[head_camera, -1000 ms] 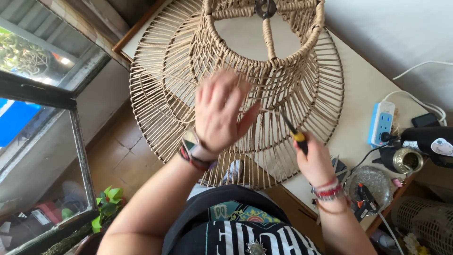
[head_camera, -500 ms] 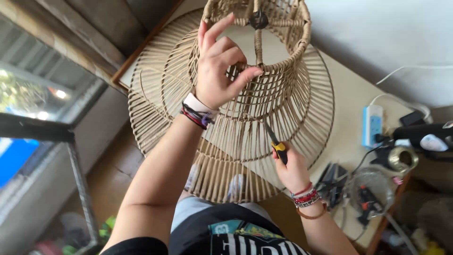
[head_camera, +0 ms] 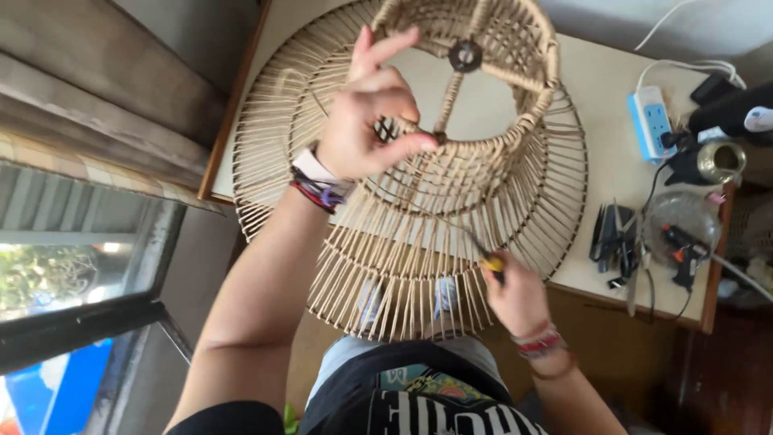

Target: Trimming and weaving wicker strands on a lampshade using snips

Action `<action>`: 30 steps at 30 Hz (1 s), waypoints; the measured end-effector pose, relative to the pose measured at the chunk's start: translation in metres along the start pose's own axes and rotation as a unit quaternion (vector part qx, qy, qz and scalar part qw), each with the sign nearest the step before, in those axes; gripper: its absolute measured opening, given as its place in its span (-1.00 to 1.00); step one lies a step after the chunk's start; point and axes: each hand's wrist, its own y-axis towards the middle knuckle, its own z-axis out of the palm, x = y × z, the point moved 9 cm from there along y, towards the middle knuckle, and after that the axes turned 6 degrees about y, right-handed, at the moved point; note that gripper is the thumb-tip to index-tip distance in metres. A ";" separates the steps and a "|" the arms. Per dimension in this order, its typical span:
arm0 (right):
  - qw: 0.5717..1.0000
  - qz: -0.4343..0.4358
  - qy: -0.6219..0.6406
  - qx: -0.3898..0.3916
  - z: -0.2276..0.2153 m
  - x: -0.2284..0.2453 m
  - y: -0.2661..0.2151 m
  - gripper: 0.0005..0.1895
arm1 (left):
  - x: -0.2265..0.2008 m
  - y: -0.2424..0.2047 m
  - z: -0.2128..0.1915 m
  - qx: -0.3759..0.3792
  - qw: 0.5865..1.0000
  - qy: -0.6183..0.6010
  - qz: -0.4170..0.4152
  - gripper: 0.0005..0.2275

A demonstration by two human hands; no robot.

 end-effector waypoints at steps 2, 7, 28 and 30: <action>0.994 0.110 0.023 0.008 -0.004 -0.032 -0.033 -0.87 | 0.000 -0.005 0.005 -0.001 1.000 -0.013 -0.013 -0.64; 0.990 0.107 0.088 -0.037 -0.012 0.002 -0.041 -0.65 | -0.024 -0.070 0.028 -0.050 0.995 0.084 -0.010 -0.70; 0.856 0.210 0.451 0.141 0.057 0.094 0.015 -0.54 | -0.011 -0.165 0.036 0.052 0.953 0.270 -0.130 -0.84; 0.853 0.206 0.454 0.151 0.055 0.099 0.019 -0.54 | -0.013 -0.163 0.036 0.058 0.953 0.268 -0.125 -0.82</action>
